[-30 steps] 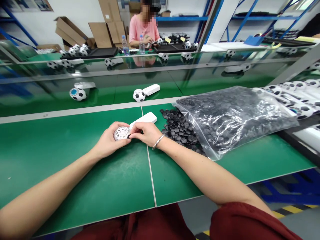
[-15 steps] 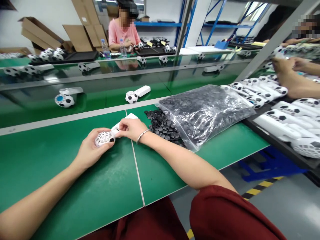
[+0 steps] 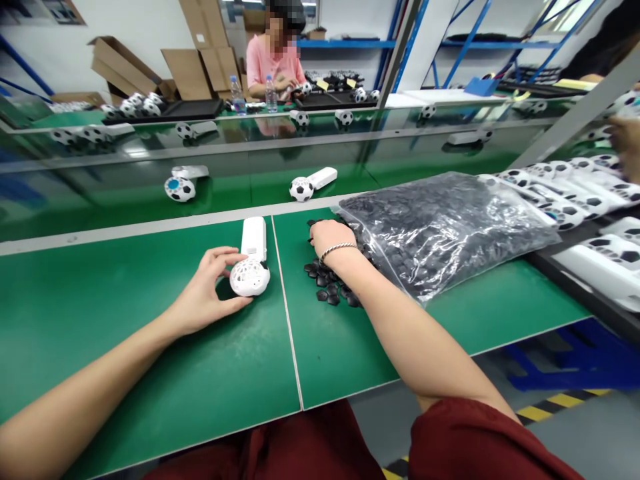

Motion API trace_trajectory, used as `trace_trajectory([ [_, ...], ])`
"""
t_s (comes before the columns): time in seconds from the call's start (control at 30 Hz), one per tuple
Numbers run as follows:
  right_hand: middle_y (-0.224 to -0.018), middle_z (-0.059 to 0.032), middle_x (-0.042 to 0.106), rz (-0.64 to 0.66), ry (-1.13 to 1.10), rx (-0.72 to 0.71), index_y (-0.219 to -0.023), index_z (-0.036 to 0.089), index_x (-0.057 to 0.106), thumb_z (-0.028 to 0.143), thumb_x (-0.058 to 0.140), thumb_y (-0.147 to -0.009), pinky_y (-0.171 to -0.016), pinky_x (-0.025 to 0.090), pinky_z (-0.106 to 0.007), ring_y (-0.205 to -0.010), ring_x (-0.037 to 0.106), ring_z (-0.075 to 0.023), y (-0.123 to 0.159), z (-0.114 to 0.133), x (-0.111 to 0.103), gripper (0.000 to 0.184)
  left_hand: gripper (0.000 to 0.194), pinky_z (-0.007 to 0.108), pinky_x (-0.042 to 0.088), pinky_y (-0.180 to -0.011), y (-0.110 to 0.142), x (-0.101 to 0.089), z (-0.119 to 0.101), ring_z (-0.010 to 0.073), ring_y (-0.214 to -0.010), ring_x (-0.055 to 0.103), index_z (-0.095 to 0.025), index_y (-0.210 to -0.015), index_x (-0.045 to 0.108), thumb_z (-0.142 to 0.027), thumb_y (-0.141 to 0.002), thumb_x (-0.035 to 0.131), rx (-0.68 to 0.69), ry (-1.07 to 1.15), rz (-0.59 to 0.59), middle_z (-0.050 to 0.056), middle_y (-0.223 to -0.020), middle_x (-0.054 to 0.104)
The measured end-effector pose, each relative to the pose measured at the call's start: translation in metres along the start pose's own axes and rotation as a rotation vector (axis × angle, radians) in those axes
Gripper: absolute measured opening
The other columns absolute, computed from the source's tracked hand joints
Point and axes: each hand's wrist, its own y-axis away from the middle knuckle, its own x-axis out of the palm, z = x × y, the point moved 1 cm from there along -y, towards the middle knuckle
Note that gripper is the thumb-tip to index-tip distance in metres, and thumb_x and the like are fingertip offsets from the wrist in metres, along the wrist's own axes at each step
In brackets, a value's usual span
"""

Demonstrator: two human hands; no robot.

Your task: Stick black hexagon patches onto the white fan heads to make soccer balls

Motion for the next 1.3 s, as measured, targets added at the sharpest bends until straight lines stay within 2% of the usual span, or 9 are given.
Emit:
trace_trajectory([
  [0.07,-0.095,-0.0107,0.066,-0.001,-0.020,-0.053,-0.087,0.019,0.070,0.020,0.056,-0.079,-0.072,0.046,-0.032,-0.085,0.061,-0.0236,0.002,0.004,0.000,0.016,0.056,0.043,0.036,-0.098,-0.002,-0.003,0.001,0.0272,-0.127,0.027,-0.022,-0.111,0.044,-0.025,-0.061,0.068,0.056,-0.041,0.008,0.009,-0.135,0.029],
  [0.17,-0.088,-0.0066,0.067,-0.024,-0.114,-0.142,-0.089,0.020,0.068,0.019,0.053,-0.080,-0.071,0.045,-0.029,-0.079,0.060,-0.0197,0.006,0.010,-0.001,0.018,0.057,0.047,0.025,-0.104,-0.005,-0.004,0.005,0.0267,-0.129,0.024,-0.022,-0.112,0.043,-0.024,-0.061,0.068,0.088,-0.028,0.041,0.008,-0.134,0.037],
  [0.33,-0.061,0.0023,0.058,-0.090,-0.473,-0.296,-0.088,0.019,0.063,0.012,0.053,-0.075,-0.059,0.043,-0.024,-0.057,0.053,-0.0116,0.011,0.018,-0.001,0.018,0.061,0.044,0.031,-0.098,-0.007,-0.003,0.006,0.0260,-0.112,0.039,-0.024,-0.115,0.046,-0.025,-0.059,0.069,0.047,-0.045,0.016,0.004,-0.120,0.050],
  [0.53,-0.076,-0.0018,0.064,0.028,-0.827,-0.375,-0.088,0.017,0.064,0.022,0.059,-0.074,-0.066,0.048,-0.026,-0.069,0.059,-0.0135,0.016,0.022,-0.002,0.015,0.063,0.043,0.032,-0.091,-0.003,-0.009,-0.003,0.0264,-0.097,0.040,-0.025,-0.117,0.051,-0.033,-0.057,0.071,0.123,-0.207,-0.017,0.002,-0.115,0.057],
  [0.67,-0.080,-0.0039,0.063,-0.135,-0.743,-0.535,-0.079,0.018,0.068,0.023,0.061,-0.076,-0.072,0.046,-0.028,-0.074,0.058,-0.0143,0.020,0.027,-0.007,0.009,0.060,0.045,0.030,-0.089,-0.003,-0.013,-0.003,0.0272,-0.092,0.043,-0.022,-0.111,0.055,-0.040,-0.056,0.071,0.144,-0.341,-0.045,0.004,-0.106,0.062],
  [0.77,-0.078,-0.0029,0.064,-0.127,-0.745,-0.597,-0.077,0.018,0.067,0.021,0.062,-0.076,-0.071,0.046,-0.027,-0.073,0.058,-0.0137,0.022,0.033,-0.007,0.006,0.060,0.046,0.029,-0.095,-0.006,-0.016,0.005,0.0296,-0.104,0.041,-0.022,-0.110,0.054,-0.037,-0.055,0.071,0.108,-0.296,-0.050,0.005,-0.111,0.058],
  [0.93,-0.077,-0.0016,0.063,-0.038,-0.728,-0.687,-0.089,0.017,0.065,0.017,0.058,-0.079,-0.069,0.045,-0.025,-0.071,0.056,-0.0122,0.024,0.040,0.000,0.012,0.058,0.045,0.023,-0.105,-0.008,-0.018,0.014,0.0275,-0.131,0.019,-0.023,-0.114,0.046,-0.024,-0.059,0.066,0.005,-0.056,0.054,0.005,-0.125,0.048],
  [1.13,-0.075,-0.0007,0.061,0.063,-0.880,-0.633,-0.081,0.016,0.059,0.019,0.056,-0.080,-0.065,0.044,-0.024,-0.067,0.054,-0.0109,0.027,0.044,0.007,0.004,0.057,0.046,0.018,-0.109,-0.008,-0.016,0.013,0.0263,-0.134,0.013,-0.022,-0.113,0.044,-0.019,-0.059,0.062,-0.028,-0.010,0.072,0.006,-0.127,0.045],
  [1.3,-0.075,-0.0005,0.060,0.121,-1.108,-0.608,-0.075,0.015,0.059,0.024,0.061,-0.076,-0.068,0.045,-0.025,-0.068,0.054,-0.0107,0.026,0.056,0.017,0.009,0.064,0.048,0.016,-0.109,-0.007,-0.010,0.013,0.0280,-0.134,0.010,-0.019,-0.122,0.039,-0.022,-0.062,0.062,0.008,-0.068,0.077,0.008,-0.133,0.039],
])
